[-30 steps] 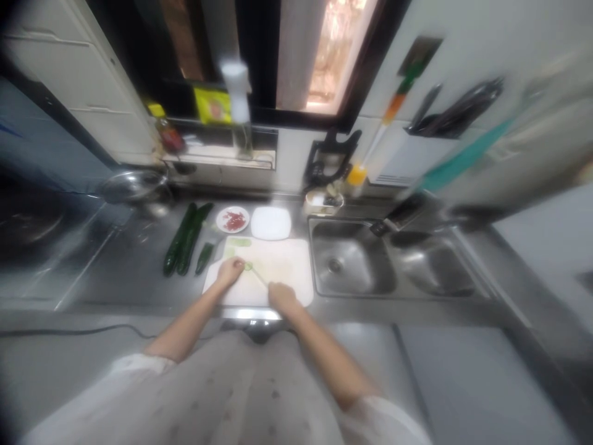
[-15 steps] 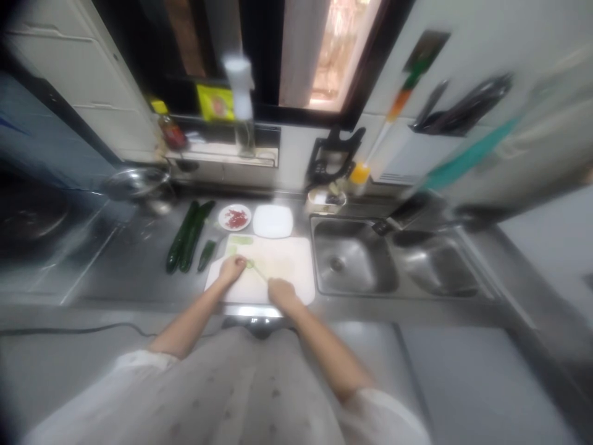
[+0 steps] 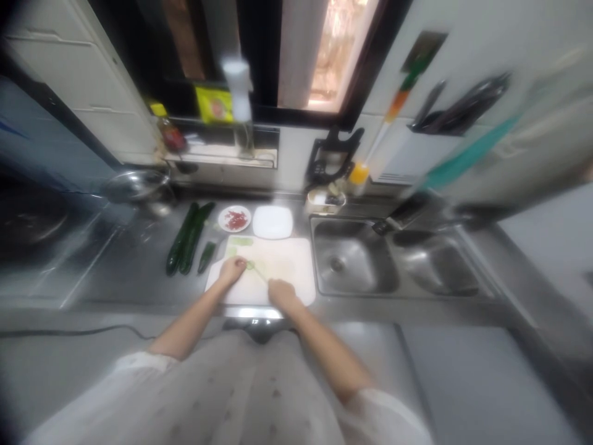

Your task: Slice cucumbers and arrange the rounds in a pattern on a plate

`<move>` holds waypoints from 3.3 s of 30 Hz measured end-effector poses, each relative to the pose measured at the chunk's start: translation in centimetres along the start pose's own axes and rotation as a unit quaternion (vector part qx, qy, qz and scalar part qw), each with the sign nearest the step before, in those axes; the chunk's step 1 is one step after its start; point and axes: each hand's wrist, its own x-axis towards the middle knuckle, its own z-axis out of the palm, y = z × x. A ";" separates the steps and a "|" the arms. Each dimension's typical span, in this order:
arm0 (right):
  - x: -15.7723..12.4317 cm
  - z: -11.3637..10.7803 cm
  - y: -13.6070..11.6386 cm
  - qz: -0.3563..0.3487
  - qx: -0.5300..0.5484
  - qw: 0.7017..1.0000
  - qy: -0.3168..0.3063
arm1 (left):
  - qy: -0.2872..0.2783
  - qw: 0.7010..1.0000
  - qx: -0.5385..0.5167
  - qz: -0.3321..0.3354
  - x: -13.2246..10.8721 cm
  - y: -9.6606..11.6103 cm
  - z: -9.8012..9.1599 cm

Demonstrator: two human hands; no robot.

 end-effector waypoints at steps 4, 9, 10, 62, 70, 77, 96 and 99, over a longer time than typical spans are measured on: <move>-0.4 0.2 0.5 -0.005 0.001 1.000 0.003 | 0.001 1.000 0.004 0.001 0.0 0.0 0.1; -0.8 0.3 0.9 -0.002 0.004 1.000 -0.004 | 0.000 1.000 0.014 -0.002 0.2 0.0 0.1; -0.8 0.3 0.8 -0.001 0.007 1.000 -0.004 | 0.001 1.000 0.016 -0.003 0.2 0.0 0.1; -0.5 2.6 2.6 0.102 0.111 0.979 0.140 | 0.075 0.985 0.096 0.118 -2.2 -0.2 1.7; 0.0 2.7 2.8 0.108 0.109 0.979 0.136 | 0.075 0.983 0.116 0.123 -2.3 0.2 1.8; 0.2 2.5 2.6 0.103 0.105 0.981 0.128 | 0.079 0.986 0.093 0.110 -1.9 0.7 1.6; 0.1 1.8 2.2 0.094 0.071 0.988 0.100 | 0.113 0.994 0.004 0.005 0.6 -1.4 -3.5; 0.1 1.9 2.2 0.095 0.068 0.988 0.102 | 0.110 0.993 0.031 -0.004 1.2 -1.5 -4.0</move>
